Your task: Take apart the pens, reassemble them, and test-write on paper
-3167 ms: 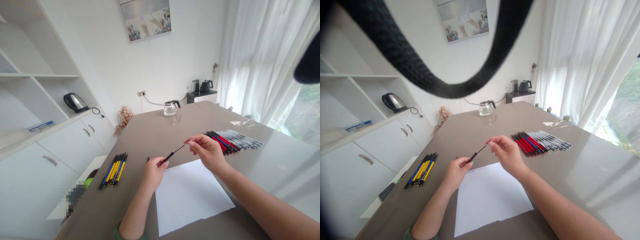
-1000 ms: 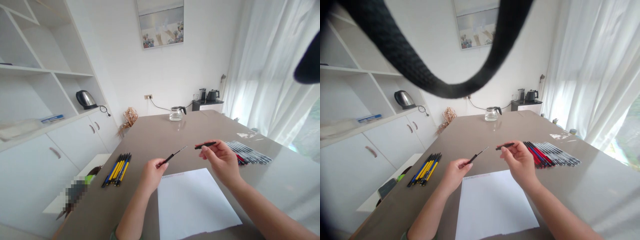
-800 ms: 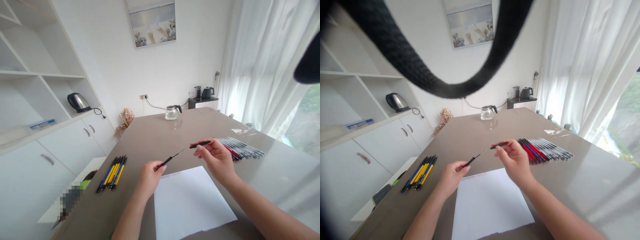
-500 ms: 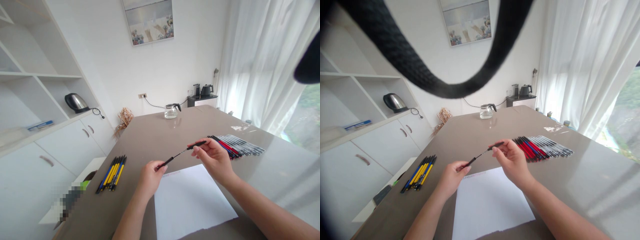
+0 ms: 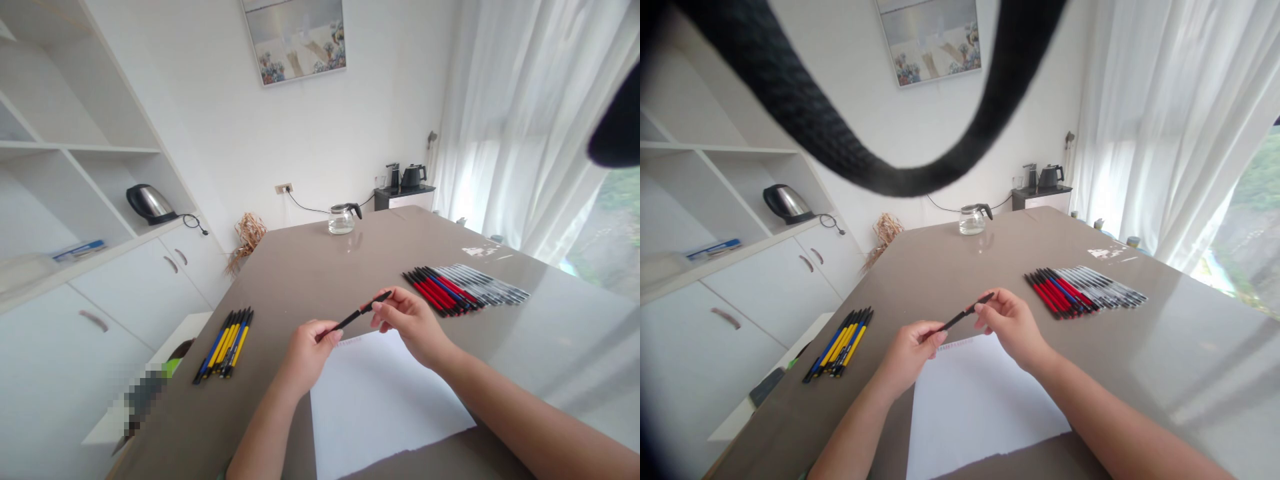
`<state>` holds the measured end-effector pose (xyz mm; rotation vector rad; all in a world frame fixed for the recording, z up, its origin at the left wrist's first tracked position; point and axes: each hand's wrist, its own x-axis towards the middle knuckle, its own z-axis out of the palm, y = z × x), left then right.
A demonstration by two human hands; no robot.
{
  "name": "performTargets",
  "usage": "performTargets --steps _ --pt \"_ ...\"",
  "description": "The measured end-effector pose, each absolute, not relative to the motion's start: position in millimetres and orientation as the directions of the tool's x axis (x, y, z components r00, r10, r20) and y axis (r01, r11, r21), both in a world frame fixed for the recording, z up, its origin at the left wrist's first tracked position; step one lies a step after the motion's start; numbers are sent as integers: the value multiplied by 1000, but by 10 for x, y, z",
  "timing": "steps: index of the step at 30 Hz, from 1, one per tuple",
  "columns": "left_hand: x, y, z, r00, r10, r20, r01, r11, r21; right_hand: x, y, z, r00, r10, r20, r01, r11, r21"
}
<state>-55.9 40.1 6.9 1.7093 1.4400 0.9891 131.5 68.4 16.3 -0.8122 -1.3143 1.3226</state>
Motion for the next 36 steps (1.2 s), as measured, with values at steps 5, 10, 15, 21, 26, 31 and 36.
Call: performTargets --steps 5,10,15,21,26,31,36 --pt "-548 395 74 130 990 54 356 -97 929 1323 745 71 -221 966 131 -267 69 -961" --pt "-501 372 90 174 984 34 316 -89 945 1311 758 17 -262 962 71 -375 -34 -926" --pt "-472 368 106 205 979 18 304 -82 949 1306 728 34 -289 956 56 -419 -74 -905" --pt "-488 383 81 182 982 42 319 -99 942 1316 710 88 -369 928 57 -459 -128 -879" --pt "-482 383 50 189 980 65 296 -120 948 1322 744 53 -291 956 30 -376 -85 -923" --pt "-466 389 36 171 982 75 268 -119 956 1316 771 21 -254 967 24 -372 -74 -925" --pt "-444 374 45 153 986 60 301 -105 948 1305 763 9 -258 966 10 -374 -91 -923"
